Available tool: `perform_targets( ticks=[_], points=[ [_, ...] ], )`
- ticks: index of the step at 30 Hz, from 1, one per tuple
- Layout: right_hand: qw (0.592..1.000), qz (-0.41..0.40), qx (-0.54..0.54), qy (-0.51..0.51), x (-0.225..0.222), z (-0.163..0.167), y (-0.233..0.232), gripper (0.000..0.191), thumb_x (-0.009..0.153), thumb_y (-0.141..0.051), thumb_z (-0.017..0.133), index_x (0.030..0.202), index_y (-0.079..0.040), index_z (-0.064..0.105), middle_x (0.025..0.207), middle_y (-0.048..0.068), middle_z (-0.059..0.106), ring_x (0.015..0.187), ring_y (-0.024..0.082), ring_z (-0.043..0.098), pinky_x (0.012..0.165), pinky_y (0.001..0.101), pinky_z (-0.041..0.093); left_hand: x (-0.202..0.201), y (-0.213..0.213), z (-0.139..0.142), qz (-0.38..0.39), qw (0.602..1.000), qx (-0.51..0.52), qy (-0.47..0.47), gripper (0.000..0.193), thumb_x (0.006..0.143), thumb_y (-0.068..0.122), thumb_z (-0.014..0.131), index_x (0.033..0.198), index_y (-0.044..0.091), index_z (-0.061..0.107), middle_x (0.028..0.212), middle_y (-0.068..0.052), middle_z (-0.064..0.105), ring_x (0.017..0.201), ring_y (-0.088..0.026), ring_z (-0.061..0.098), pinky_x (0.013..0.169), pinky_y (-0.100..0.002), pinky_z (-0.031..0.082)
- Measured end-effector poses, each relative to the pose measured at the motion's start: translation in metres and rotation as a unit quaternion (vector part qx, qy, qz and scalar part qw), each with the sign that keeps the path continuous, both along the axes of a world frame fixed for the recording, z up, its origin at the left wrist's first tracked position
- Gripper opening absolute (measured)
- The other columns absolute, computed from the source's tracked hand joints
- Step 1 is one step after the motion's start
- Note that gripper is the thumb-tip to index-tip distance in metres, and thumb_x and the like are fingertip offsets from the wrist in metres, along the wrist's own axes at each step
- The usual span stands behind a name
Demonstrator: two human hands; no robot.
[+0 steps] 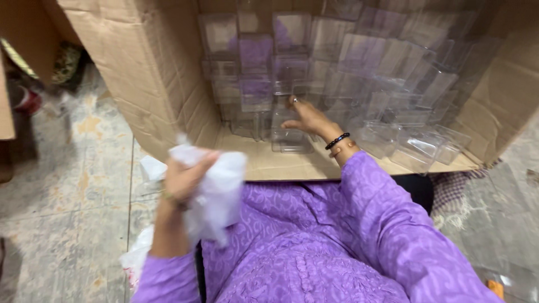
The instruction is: The person sits on the floor in front of a large cardboard box filled with clear plastic boxes. They take a plastic box from the pile, place it into a plastic bag, wrap the bag around it, and set the bagged box aside, repeating this for box after box.
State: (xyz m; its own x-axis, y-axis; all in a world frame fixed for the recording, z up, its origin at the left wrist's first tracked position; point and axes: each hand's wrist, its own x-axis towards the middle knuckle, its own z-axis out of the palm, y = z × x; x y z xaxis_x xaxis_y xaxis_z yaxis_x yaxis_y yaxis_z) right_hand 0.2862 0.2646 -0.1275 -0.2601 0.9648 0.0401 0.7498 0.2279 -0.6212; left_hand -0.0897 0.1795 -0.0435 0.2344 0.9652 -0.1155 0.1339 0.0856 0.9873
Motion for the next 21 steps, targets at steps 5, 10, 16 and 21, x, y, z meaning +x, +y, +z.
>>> perform_targets(
  ticks=[5,10,16,21],
  points=[
    [0.947,-0.074,0.226,-0.217,-0.014,0.004,-0.023,0.061,0.074,-0.036,0.087,0.117,0.0,0.062,0.128,0.03,0.06,0.115,0.042,0.06,0.094,0.0516,0.049,0.098,0.008,-0.017,0.01,0.991,0.107,-0.079,0.025,0.092,0.025,0.08,0.089,0.001,0.073,0.08,0.004,0.07,0.071,-0.006,0.061,0.062,-0.024,0.05],
    [0.89,-0.064,0.001,0.452,-0.033,0.036,-0.095,0.036,0.096,-0.018,0.073,0.126,0.0,0.063,0.114,0.005,0.067,0.106,0.012,0.063,0.093,0.0284,0.053,0.134,0.008,-0.03,0.041,0.981,0.187,-0.024,0.028,0.091,0.025,0.082,0.08,0.002,0.07,0.072,0.003,0.067,0.064,-0.006,0.06,0.057,-0.023,0.048],
    [0.846,-0.133,0.037,0.515,-0.043,0.046,-0.131,0.014,0.101,-0.012,0.071,0.107,0.001,0.071,0.09,-0.001,0.07,0.08,0.005,0.06,0.07,0.0206,0.049,0.147,0.004,-0.021,-0.005,0.987,0.144,-0.072,0.034,0.093,0.019,0.085,0.078,0.001,0.061,0.084,-0.002,0.065,0.07,-0.007,0.056,0.06,-0.026,0.046],
    [0.834,-0.173,0.011,0.523,-0.058,0.036,-0.137,0.015,0.103,-0.015,0.068,0.095,-0.003,0.067,0.081,-0.004,0.064,0.07,0.003,0.055,0.061,0.0191,0.045,0.143,-0.002,-0.03,-0.012,0.976,0.017,-0.217,0.016,0.083,0.014,0.081,0.092,0.006,0.071,0.086,0.003,0.072,0.076,-0.005,0.064,0.069,-0.022,0.053]
  ],
)
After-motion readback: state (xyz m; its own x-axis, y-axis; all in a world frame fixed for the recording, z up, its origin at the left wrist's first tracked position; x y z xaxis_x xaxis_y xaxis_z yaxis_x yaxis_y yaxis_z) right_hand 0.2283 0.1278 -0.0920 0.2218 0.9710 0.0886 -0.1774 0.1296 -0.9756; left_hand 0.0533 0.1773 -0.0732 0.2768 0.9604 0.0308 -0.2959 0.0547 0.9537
